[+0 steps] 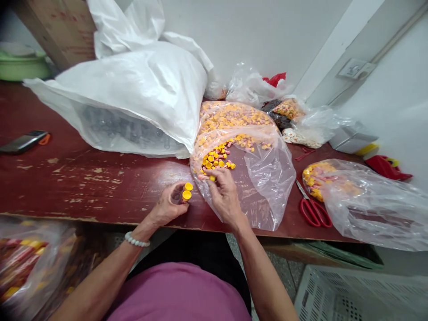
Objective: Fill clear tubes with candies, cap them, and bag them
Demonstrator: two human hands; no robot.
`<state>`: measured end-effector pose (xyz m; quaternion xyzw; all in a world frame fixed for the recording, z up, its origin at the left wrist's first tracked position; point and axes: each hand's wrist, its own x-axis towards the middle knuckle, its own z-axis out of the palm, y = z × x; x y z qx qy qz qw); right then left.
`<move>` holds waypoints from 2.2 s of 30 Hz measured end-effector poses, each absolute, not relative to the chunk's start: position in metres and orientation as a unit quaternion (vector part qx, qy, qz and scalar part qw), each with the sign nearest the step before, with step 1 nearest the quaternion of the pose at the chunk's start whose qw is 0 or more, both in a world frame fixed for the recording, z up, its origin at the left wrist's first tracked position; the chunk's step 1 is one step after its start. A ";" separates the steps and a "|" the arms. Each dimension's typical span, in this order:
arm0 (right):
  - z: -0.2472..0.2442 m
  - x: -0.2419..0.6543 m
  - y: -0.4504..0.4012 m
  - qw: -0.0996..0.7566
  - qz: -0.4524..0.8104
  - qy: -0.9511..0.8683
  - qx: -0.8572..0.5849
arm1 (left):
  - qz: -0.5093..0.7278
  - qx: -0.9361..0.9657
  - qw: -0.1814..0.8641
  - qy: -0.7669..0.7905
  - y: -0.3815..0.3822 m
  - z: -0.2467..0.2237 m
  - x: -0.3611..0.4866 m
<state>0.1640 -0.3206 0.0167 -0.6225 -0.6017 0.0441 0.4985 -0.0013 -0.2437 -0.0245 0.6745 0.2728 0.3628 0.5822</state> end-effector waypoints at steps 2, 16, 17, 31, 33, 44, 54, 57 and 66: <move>0.033 0.144 -0.325 0.474 0.055 -0.660 -0.580 | 0.342 0.722 0.545 0.253 -0.245 -0.022 -0.001; 0.029 0.113 -0.340 0.375 0.040 -0.723 -0.578 | 0.310 0.759 0.507 0.265 -0.251 -0.017 -0.006; 0.027 0.113 -0.338 0.372 0.052 -0.725 -0.577 | 0.309 0.753 0.517 0.265 -0.251 -0.017 -0.006; -0.036 0.206 -0.280 0.415 -0.020 -0.570 -0.708 | 0.342 0.627 0.617 0.328 -0.235 -0.025 -0.016; -0.013 0.185 -0.295 0.466 0.015 -0.576 -0.671 | 0.336 0.646 0.609 0.313 -0.235 -0.026 -0.012; 0.035 0.119 -0.328 0.461 0.068 -0.688 -0.556 | 0.305 0.770 0.490 0.271 -0.241 -0.023 -0.002; 0.025 0.106 -0.339 0.375 0.099 -0.726 -0.568 | 0.307 0.699 0.574 0.296 -0.239 -0.028 -0.007; 0.023 0.111 -0.335 0.414 0.103 -0.685 -0.590 | 0.318 0.634 0.639 0.300 -0.240 -0.022 -0.009; -0.008 0.096 -0.315 0.304 -0.053 -0.804 -0.508 | 0.291 0.428 0.823 0.236 -0.255 -0.014 -0.020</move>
